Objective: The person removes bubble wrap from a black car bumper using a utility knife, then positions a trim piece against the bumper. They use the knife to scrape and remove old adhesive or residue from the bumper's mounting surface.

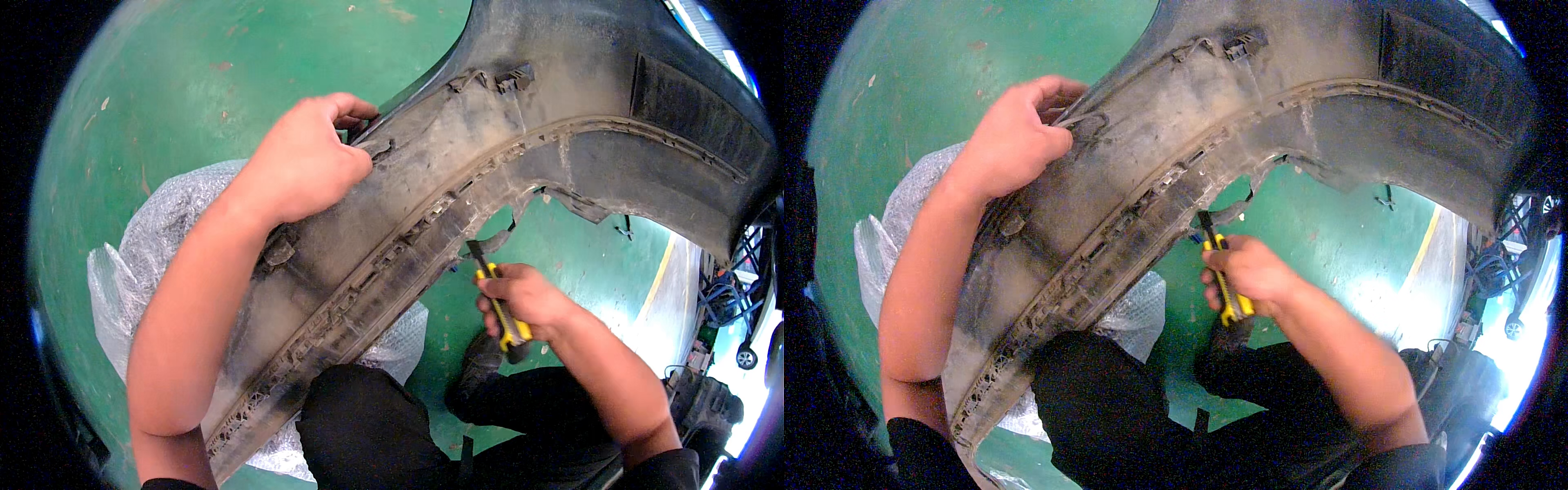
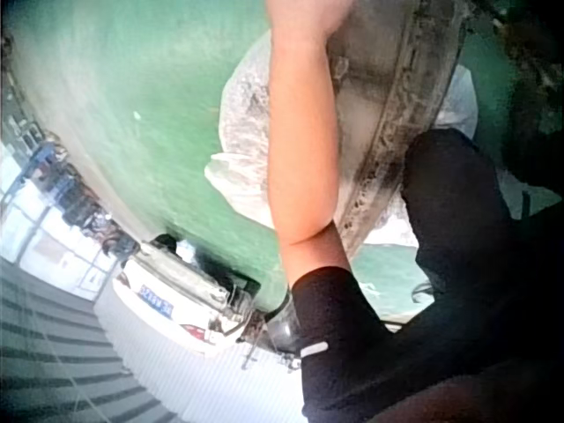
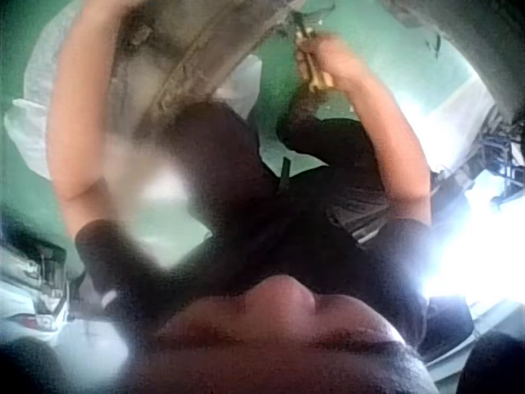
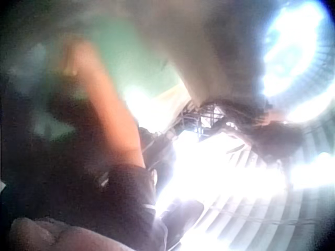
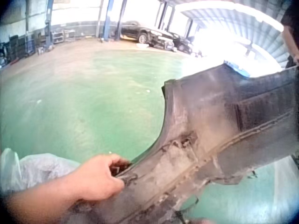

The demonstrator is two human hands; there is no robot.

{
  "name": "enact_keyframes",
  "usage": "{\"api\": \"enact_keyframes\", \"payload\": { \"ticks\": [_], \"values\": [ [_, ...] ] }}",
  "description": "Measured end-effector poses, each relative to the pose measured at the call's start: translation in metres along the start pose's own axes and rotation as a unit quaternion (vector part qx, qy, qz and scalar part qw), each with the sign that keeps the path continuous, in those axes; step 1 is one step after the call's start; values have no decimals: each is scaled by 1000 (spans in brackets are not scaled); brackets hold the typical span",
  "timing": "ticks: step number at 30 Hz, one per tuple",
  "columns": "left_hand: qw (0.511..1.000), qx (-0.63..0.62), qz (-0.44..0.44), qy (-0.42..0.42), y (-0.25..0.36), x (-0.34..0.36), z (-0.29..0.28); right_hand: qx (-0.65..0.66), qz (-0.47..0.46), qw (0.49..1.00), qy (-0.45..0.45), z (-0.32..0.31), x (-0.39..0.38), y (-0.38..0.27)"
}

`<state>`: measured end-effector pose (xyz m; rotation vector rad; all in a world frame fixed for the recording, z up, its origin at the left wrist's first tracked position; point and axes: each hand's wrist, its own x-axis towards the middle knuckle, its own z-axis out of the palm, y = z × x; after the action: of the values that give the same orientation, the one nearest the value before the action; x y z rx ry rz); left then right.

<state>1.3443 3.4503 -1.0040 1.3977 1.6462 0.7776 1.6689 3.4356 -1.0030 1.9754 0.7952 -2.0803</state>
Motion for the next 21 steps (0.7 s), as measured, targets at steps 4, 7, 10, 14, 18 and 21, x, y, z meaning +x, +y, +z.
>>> {"api": "enact_keyframes", "payload": {
  "ticks": [4,7,10,14,18,21],
  "values": [
    [1000,-14,-8,-11,7,5,4,13,-10,1000,22,-15,-36,14],
    [1000,-11,7,-2,6,2,2,108,8,994,33,-15,-31,46],
    [998,-59,-21,-7,1,2,3,111,-3,994,14,5,-14,62],
    [996,-76,-42,-26,5,5,8,33,-29,998,34,20,9,66],
    [997,-65,-36,-17,-1,6,6,28,-38,995,91,31,11,48],
    [996,-81,-47,-5,8,2,8,-70,-61,990,106,35,6,51]
  ]
}}
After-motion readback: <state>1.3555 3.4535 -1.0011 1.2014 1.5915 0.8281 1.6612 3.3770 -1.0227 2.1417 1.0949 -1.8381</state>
